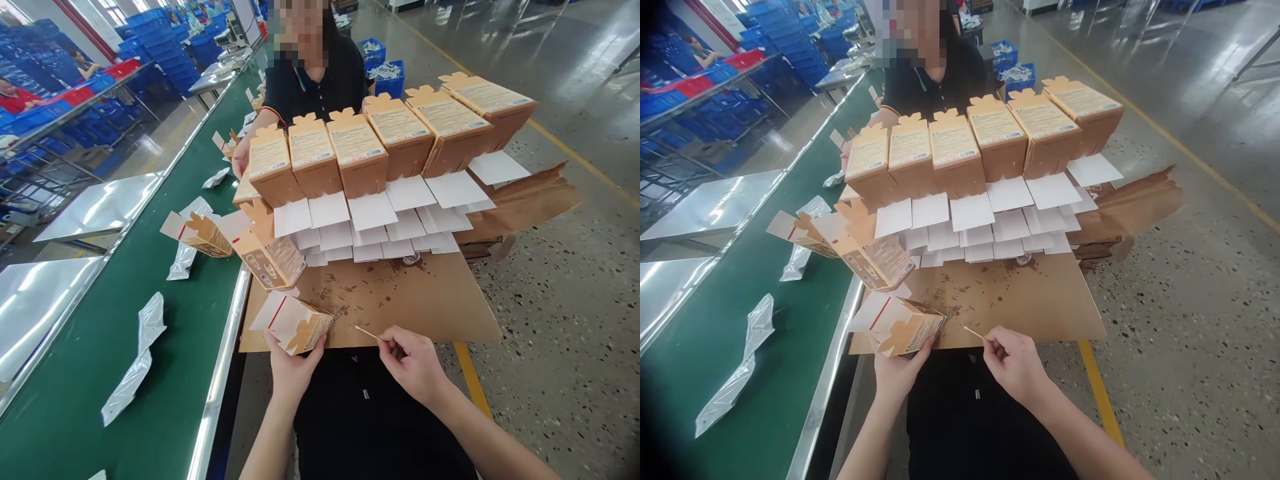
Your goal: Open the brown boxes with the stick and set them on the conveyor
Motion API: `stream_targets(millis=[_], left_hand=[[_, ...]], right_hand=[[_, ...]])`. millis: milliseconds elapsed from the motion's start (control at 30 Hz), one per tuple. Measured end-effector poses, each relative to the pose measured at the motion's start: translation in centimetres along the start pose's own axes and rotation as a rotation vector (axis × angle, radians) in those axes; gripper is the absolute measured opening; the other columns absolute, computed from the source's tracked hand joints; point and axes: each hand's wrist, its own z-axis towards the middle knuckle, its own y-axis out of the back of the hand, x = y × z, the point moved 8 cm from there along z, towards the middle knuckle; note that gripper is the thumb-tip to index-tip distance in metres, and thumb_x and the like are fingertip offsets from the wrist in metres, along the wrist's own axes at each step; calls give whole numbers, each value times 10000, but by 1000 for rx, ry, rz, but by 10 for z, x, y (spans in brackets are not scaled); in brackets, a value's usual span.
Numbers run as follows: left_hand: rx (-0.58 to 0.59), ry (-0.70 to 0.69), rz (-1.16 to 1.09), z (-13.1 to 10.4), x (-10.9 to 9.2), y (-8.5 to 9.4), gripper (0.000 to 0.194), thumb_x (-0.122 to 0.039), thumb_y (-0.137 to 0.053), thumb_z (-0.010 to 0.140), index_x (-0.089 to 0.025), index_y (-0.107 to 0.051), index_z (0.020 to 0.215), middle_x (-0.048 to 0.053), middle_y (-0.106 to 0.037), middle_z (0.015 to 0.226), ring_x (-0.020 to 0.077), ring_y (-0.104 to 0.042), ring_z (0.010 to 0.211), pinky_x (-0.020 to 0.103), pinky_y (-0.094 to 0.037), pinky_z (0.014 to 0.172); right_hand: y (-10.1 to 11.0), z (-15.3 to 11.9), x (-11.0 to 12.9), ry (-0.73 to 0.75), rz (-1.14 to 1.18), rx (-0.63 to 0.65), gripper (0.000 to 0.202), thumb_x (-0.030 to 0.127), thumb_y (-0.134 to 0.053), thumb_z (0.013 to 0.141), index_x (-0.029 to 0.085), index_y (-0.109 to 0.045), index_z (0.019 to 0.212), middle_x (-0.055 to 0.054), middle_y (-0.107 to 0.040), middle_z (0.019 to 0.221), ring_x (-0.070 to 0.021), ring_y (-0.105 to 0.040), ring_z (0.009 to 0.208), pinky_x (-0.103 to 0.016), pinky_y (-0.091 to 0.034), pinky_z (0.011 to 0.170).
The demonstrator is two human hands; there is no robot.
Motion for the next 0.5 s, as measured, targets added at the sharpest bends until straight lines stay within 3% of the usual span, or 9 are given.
stream_targets(millis=[233,367,500], left_hand=[[-61,-99,165,-3,-8,4,1017,-594,-1117,704,-265,-588,1508,187,-841,1417,426,-880,1269,529,-754,1025],[-66,-119,250,-5,-11,0,838,-609,-1057,784,-255,-639,1419,166,-865,1327,406,-890,1228,500,-755,966],[16,-170,283,-3,-19,-9,671,-584,-1014,827,-254,-686,1309,179,-872,1245,426,-903,1184,521,-759,942]], right_hand=[[10,-6,4,37,27,-80,299,317,-670,1100,292,-717,806,22,-714,646,-167,-682,542,-265,-577,549],[14,-8,8,93,27,-99,284,263,-665,1093,278,-706,812,27,-700,634,-153,-657,522,-244,-547,522],[20,-7,8,95,-8,-119,306,250,-659,1086,270,-709,785,21,-682,621,-152,-638,509,-246,-541,516]])
